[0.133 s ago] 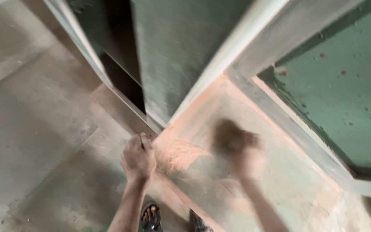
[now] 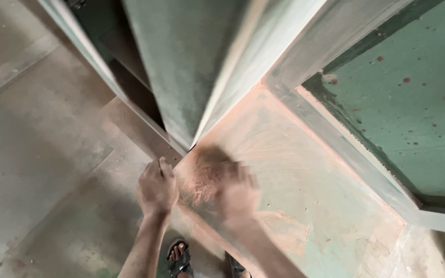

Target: The person sands the edges and flat surfaces of a wooden structure using a sanding block. They move along the structure, focusing on corners and seams to smooth the wood.

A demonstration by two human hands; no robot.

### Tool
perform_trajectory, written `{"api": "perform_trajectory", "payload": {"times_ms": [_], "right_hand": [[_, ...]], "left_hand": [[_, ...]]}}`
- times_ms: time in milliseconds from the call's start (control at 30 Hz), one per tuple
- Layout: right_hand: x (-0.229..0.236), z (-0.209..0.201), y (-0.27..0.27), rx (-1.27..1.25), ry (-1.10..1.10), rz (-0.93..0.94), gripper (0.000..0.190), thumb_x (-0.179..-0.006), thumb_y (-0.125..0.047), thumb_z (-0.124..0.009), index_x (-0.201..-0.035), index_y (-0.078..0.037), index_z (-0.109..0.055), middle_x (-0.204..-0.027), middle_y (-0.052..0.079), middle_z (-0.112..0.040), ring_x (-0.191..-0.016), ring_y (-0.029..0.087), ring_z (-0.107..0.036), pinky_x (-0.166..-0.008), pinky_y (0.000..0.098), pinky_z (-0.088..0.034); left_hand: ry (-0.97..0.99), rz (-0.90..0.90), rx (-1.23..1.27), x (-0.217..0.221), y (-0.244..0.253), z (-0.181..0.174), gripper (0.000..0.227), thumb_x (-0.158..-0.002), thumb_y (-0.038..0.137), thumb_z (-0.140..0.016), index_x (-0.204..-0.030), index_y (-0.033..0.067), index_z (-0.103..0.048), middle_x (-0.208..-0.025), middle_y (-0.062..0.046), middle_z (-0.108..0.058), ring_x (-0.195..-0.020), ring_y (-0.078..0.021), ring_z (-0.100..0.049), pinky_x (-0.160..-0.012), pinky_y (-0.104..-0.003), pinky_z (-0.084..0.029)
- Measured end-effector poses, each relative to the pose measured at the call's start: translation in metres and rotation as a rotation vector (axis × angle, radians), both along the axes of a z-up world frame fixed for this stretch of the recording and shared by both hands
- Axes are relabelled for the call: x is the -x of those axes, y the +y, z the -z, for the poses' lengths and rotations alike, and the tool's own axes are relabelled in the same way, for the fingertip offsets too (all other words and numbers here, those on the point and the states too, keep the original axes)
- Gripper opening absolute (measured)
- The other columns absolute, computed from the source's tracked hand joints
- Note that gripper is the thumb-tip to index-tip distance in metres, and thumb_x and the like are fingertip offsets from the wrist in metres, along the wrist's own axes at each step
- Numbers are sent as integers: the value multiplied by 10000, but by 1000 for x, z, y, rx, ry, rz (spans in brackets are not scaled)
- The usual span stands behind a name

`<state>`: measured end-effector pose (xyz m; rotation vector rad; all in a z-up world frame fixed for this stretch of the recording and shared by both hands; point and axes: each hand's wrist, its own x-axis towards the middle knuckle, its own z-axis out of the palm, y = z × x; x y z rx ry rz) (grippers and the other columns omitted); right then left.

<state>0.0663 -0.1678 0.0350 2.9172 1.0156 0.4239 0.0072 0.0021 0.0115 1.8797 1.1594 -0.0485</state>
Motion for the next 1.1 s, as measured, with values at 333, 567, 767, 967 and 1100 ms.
{"api": "perform_trajectory", "payload": {"times_ms": [333, 567, 767, 967, 1100], "right_hand": [[-63, -62, -36, -180, 111, 191, 296, -899, 30, -552, -1143, -62, -693, -1072, 166, -683, -850, 339, -696, -630, 449, -596], [-10, -29, 28, -160, 50, -209, 339, -800, 64, -573, -1090, -68, -688, -1145, 175, -694, -941, 308, -699, -787, 423, -608], [-29, -52, 34, -237, 212, -76, 406, -877, 100, -551, -1168, -98, -754, -1069, 148, -717, -942, 309, -679, -802, 420, -575], [-8, -25, 45, -188, 83, -365, 343, -880, 118, -577, -1101, -68, -763, -1040, 97, -755, -874, 242, -713, -726, 391, -599], [-13, -27, 40, -324, 253, -593, 310, -960, 104, -567, -1141, -73, -745, -1054, 98, -760, -895, 220, -731, -739, 328, -641]], "left_hand": [[-90, 0, -39, 3, 0, 19, 490, -1050, 352, -266, -839, 90, -623, -848, -131, -682, -767, -243, -688, -787, -445, -595], [-261, -222, 47, 13, -5, 3, 438, -1002, 369, -358, -1033, 111, -711, -1005, -131, -699, -864, -279, -662, -858, -492, -539], [-639, -433, 388, 64, -20, 34, 476, -1046, 364, -424, -1104, -9, -714, -917, -166, -755, -882, -230, -716, -833, -374, -553], [-489, -767, 661, 150, -99, 100, 496, -1074, 329, -434, -1075, -78, -717, -912, -181, -763, -828, -212, -693, -771, -327, -533], [-588, -756, 702, 156, -113, 112, 489, -1049, 348, -452, -1079, -65, -712, -916, -186, -783, -836, -213, -734, -778, -310, -574]]}}
